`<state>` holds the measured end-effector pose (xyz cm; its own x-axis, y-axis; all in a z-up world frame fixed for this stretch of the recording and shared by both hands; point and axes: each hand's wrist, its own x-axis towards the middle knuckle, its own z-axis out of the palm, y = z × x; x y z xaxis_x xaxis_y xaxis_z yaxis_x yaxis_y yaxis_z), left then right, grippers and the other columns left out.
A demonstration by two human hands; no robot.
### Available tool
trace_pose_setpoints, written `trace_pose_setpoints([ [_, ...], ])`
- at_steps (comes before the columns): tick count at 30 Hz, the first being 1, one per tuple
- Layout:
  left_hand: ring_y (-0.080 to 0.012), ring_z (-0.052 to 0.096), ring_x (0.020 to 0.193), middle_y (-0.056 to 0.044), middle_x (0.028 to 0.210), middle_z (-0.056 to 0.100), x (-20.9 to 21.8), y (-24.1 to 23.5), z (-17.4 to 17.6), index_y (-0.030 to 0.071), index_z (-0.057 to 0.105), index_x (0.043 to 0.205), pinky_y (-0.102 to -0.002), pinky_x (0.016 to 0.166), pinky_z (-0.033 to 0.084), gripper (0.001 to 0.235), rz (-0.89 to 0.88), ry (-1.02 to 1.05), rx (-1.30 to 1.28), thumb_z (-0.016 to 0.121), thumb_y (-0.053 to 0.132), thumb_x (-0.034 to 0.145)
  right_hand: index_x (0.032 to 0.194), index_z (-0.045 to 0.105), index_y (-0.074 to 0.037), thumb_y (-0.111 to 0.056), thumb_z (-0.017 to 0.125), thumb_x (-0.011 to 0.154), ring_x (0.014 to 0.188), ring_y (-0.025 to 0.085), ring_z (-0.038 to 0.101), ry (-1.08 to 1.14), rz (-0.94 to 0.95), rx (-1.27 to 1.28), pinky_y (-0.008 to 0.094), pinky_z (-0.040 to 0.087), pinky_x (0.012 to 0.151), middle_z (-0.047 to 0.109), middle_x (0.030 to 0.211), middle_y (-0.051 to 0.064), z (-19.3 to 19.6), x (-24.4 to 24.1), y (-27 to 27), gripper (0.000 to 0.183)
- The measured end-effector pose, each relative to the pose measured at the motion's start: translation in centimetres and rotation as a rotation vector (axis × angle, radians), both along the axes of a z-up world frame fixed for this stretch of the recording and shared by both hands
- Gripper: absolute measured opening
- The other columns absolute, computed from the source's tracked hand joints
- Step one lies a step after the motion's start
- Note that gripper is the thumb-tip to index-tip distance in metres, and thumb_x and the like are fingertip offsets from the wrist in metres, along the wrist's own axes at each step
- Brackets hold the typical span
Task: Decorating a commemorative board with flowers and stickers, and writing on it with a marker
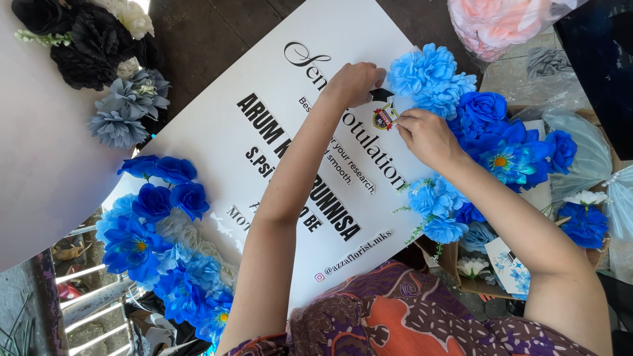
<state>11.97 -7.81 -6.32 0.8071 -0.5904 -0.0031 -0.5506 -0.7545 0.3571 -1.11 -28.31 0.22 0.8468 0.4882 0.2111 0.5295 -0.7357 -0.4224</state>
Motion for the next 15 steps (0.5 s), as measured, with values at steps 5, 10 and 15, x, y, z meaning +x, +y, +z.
trace_pose_setpoints([
  [5,-0.0241,0.069,0.089,-0.001,0.099,0.067,-1.2,-0.8,-0.4,0.010,0.073,0.097,-0.040,0.083,0.056,0.033,0.069,-0.098,-0.034,0.089,0.025,0.072,0.098,0.077,0.006,0.003,0.068,0.090,0.083,0.031,0.070,-0.020,0.024,-0.001,0.038,0.057,0.078,0.075,0.107,0.014,-0.4,-0.1,0.4,0.012],
  [10,-0.0252,0.063,0.107,-0.004,0.105,0.067,-1.5,-2.5,-1.5,0.008,0.072,0.098,-0.043,0.088,0.054,0.034,0.112,-0.127,0.068,0.089,0.018,0.070,0.105,0.079,0.000,-0.001,0.067,0.090,0.089,0.032,0.069,-0.006,0.045,-0.111,0.040,0.057,0.081,0.071,0.114,0.015,-2.9,-0.1,0.3,0.019],
  [15,-0.0329,0.072,0.101,-0.016,0.102,0.072,-0.8,-3.0,-3.6,0.005,0.075,0.107,-0.046,0.084,0.062,0.033,0.081,-0.027,0.053,0.088,0.011,0.077,0.107,0.082,-0.015,-0.013,0.066,0.098,0.115,0.027,0.069,-0.086,0.073,-0.233,0.029,0.059,0.088,0.070,0.124,0.008,-7.0,0.6,-1.3,0.018],
])
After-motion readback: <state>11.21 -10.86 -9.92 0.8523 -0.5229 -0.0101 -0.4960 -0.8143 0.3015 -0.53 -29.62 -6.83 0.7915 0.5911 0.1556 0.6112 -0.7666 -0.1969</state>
